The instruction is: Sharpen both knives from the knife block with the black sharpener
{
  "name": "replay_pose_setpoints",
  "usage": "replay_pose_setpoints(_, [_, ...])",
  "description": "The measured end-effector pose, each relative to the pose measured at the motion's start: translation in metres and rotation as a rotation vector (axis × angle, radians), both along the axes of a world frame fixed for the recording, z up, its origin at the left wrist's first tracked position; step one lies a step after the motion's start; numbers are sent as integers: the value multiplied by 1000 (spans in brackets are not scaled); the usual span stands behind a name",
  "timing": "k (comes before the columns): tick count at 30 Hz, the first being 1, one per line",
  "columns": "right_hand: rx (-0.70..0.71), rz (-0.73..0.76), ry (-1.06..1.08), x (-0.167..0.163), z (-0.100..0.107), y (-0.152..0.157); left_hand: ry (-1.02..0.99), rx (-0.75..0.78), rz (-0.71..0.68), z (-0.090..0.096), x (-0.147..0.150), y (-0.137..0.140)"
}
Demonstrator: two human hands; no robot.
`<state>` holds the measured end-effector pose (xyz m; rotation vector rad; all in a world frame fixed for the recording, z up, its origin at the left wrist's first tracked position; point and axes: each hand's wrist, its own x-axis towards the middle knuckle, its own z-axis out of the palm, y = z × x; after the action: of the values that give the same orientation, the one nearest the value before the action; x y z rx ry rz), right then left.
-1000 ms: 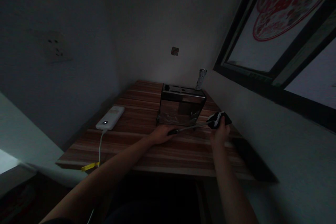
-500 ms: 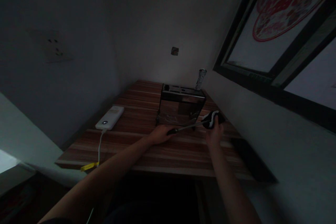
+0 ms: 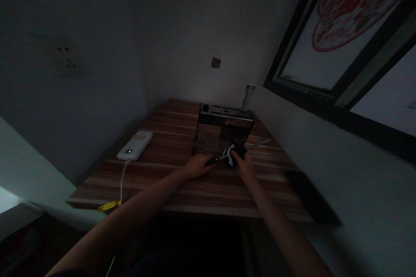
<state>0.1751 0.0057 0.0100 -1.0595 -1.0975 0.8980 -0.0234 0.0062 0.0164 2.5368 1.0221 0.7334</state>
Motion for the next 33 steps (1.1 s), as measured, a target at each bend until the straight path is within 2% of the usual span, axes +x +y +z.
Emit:
replay_pose_setpoints(4, [-57,60,-206,-8,-2,-5,-20,20,-23,-3,0,2])
replay_pose_setpoints(7, [-87,90,-277,-16,-1,-10,3,25,-20,-6,-1,4])
replay_pose_setpoints(13, [-106,124,-258,-21,-5,-11,32,47,-29,-5,-2,4])
replay_pose_setpoints(22, [-52,148,-269,-18,-2,-9,4,43,-8,-5,-1,3])
replay_pose_setpoints(27, [11,149,-235,-14,1,-8,-11,30,-6,-2,0,2])
replay_pose_setpoints(33, [20,123,-174,-8,1,-4,-29,6,21,0,0,1])
